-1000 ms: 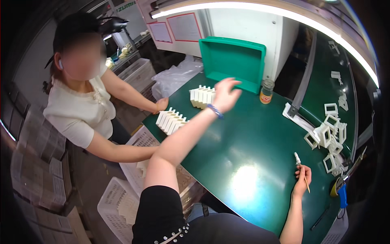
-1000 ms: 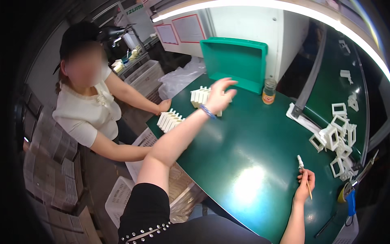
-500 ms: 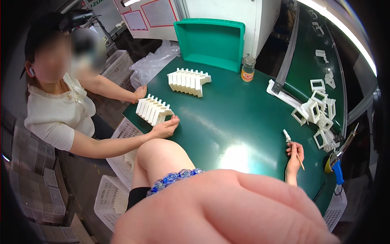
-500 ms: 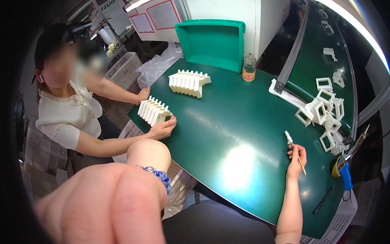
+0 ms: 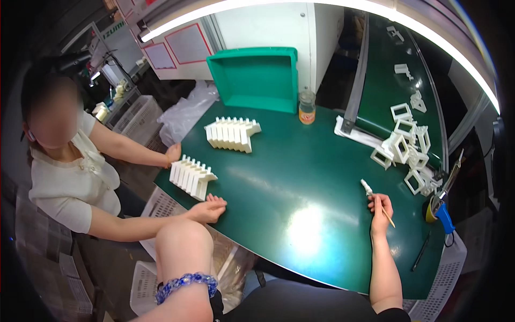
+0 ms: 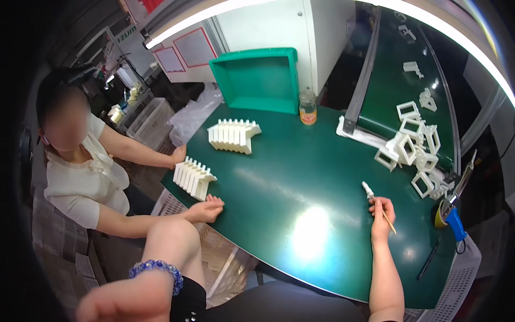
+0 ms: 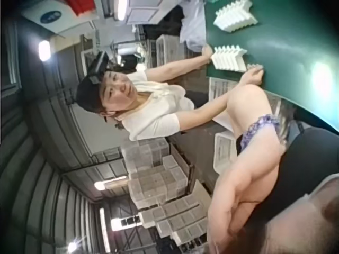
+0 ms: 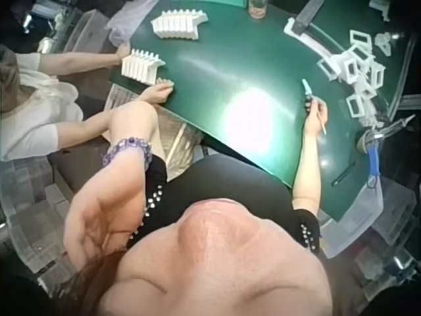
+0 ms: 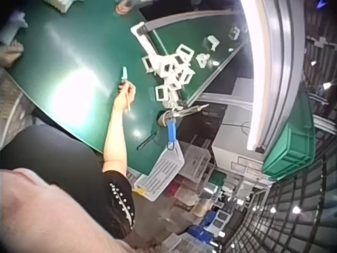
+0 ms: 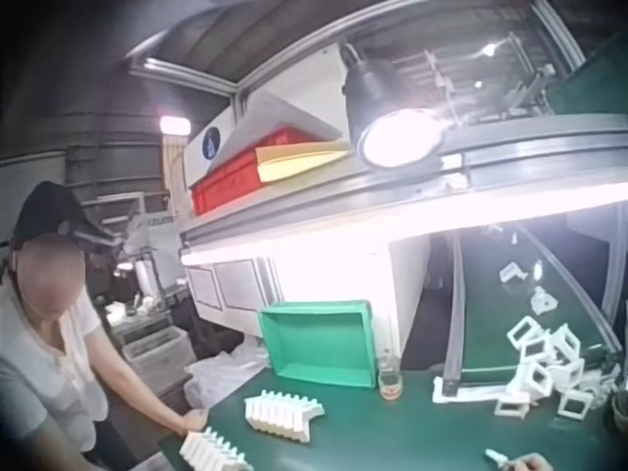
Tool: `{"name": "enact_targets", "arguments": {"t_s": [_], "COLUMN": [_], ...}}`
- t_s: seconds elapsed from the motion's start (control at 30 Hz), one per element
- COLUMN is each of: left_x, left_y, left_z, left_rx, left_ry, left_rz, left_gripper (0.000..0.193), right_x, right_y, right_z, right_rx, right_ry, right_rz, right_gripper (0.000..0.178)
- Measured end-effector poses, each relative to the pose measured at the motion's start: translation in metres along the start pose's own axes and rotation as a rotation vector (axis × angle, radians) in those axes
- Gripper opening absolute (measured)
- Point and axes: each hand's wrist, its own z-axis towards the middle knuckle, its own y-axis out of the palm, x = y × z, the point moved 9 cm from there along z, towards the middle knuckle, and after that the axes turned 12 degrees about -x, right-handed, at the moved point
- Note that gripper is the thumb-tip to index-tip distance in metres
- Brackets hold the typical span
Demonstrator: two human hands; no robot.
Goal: The person applies a substance onto plastic components using a small applicator stick and arranges the parts on the table.
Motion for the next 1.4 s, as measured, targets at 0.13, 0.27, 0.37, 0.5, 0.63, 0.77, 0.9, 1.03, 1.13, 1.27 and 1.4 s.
{"name": "enact_targets", "arguments": {"t_s": [0.13,0.27,0.37,0.5,0.63,0.77,0.9,1.03,1.13,1.27,1.4], "left_x": [0.008,-0.105,-0.106,-0.092,-0.083,-0.08,-0.078,-0.081,-0.084,-0.084,-0.087], "left_y": [-0.027,-0.116,-0.178,-0.217,-0.237,-0.245,-0.249,-0.247,-0.246,-0.243,-0.243], "left_z": [-0.027,-0.18,-0.289,-0.376,-0.401,-0.409,-0.411,-0.41,-0.412,-0.411,-0.415], "left_rx": [-0.051,-0.492,-0.739,-0.959,-0.998,-1.039,-1.096,-1.123,-1.161,-1.206,-1.246], "left_ry": [-0.083,-1.107,-1.395,-1.569,-1.633,-1.639,-1.613,-1.562,-1.554,-1.525,-1.53], "left_rz": [0.287,0.808,1.095,1.276,1.356,1.436,1.461,1.476,1.473,1.474,1.482], "left_gripper": [0.03,0.03,0.029,0.032,0.033,0.034,0.03,0.028,0.028,0.027,0.027], "right_x": [-0.006,-0.011,-0.008,-0.006,-0.008,-0.006,-0.01,-0.01,-0.01,-0.01,-0.008], "right_y": [0.007,0.003,0.009,0.009,0.01,0.008,0.011,0.01,0.01,0.011,0.01], "right_z": [-0.002,-0.003,0.001,0.004,0.003,0.004,0.004,0.003,0.003,0.001,0.002], "right_rx": [-0.014,-0.014,-0.027,-0.033,-0.031,-0.035,-0.043,-0.043,-0.045,-0.047,-0.045], "right_ry": [0.011,0.0,0.008,-0.001,-0.001,-0.006,0.004,0.008,0.002,0.01,0.01], "right_rz": [0.0,-0.002,0.026,0.011,0.029,0.023,0.018,0.005,0.009,-0.004,0.017], "right_gripper": [0.015,0.015,0.015,0.015,0.015,0.015,0.015,0.015,0.015,0.015,0.015]}}
